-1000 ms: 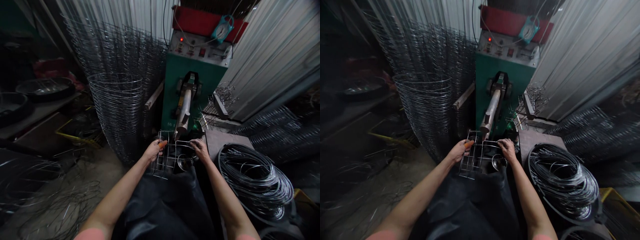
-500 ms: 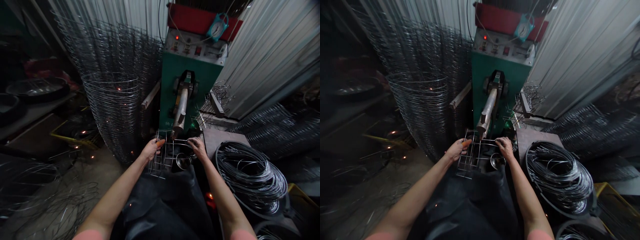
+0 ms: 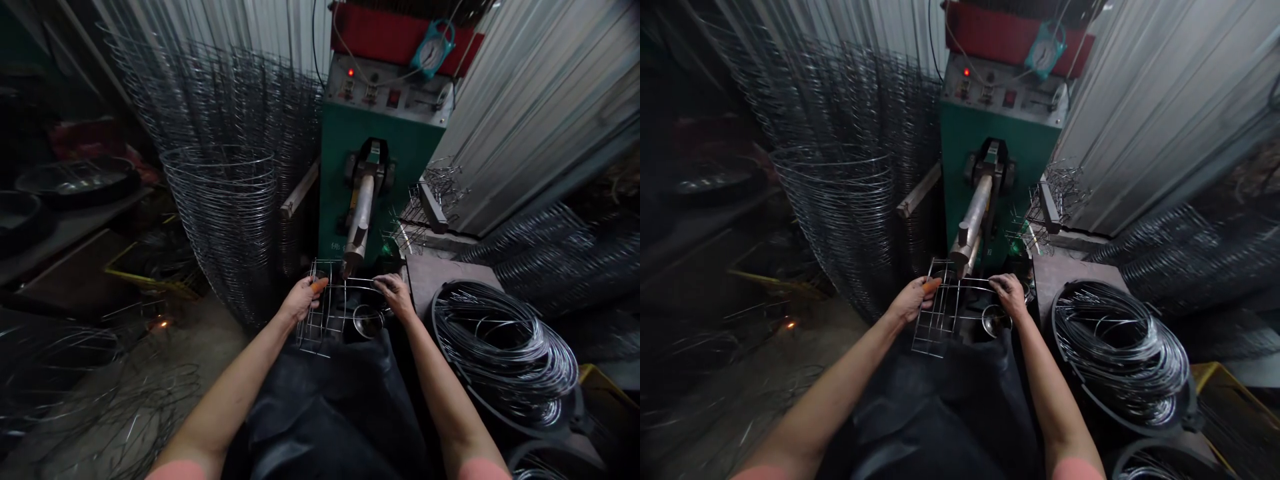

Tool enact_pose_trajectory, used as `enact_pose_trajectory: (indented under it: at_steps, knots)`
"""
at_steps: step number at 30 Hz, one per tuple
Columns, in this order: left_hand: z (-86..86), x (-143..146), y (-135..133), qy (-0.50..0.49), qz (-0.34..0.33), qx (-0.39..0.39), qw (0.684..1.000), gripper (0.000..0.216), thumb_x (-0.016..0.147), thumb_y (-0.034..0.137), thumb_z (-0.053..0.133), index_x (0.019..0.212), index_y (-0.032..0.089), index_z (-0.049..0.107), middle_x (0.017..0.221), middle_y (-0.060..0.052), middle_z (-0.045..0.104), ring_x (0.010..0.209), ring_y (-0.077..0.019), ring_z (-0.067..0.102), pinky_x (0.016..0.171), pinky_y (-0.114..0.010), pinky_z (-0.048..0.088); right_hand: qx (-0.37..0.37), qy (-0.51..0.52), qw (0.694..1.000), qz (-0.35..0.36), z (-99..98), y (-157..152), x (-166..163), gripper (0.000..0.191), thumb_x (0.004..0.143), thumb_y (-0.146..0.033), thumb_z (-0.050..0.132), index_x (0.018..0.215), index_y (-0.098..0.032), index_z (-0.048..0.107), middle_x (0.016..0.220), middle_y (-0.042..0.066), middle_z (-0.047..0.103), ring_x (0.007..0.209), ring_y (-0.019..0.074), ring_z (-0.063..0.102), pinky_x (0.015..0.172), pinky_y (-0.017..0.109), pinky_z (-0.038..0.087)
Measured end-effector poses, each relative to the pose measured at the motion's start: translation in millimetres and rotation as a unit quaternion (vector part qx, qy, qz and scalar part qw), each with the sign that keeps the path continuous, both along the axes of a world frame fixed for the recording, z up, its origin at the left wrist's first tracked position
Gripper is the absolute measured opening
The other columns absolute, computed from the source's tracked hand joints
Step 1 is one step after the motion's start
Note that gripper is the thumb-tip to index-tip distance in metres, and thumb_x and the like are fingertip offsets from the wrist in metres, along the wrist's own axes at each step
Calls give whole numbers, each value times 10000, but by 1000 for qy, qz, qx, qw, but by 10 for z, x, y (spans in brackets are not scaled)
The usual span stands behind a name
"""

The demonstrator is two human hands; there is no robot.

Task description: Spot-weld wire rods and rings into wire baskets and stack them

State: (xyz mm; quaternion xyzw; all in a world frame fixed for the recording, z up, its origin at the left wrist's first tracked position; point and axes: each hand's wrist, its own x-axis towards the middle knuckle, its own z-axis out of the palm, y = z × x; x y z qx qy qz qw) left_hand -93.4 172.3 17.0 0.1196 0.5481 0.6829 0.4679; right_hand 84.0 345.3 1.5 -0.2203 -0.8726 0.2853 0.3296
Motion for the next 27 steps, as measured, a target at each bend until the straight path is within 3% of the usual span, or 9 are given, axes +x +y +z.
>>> enact_pose_trajectory:
  at_steps: [9, 14, 19, 27]
  knots:
    - [43, -21, -7, -3, -14, -15, 1000, 467, 460, 404, 799, 617, 170, 426, 524, 75, 375, 406, -17, 291, 353, -157, 151, -10, 16, 1000, -16, -15, -46, 28, 246, 844, -409, 492, 851, -231, 662, 829, 52, 650, 846, 212, 558, 784, 375, 437]
    - [-12, -31, -9, -7, -14, -10, 1000, 461, 466, 386, 799, 639, 173, 429, 535, 83, 364, 418, -19, 301, 359, -147, 146, 86, 4, 996, -26, 157, -398, -11, 252, 832, -365, 532, 1032, -254, 639, 1007, 77, 619, 1005, 245, 499, 895, 418, 406]
    - [-19, -1, -13, -20, 5, -11, 1000, 461, 456, 393, 798, 670, 170, 456, 560, 65, 428, 423, -22, 320, 359, -142, 171, 71, -46, 996, 24, 188, -738, -181, 269, 894, -305, 419, 1016, -275, 656, 875, 74, 611, 820, 205, 556, 738, 346, 466]
    - [36, 13, -17, 1, 4, -12, 1000, 450, 470, 419, 782, 706, 158, 502, 620, 33, 511, 401, -7, 291, 357, -146, 170, 72, -3, 996, -49, 8, -393, 101, 176, 830, -372, 539, 872, -294, 691, 919, 49, 605, 906, 228, 518, 809, 399, 415]
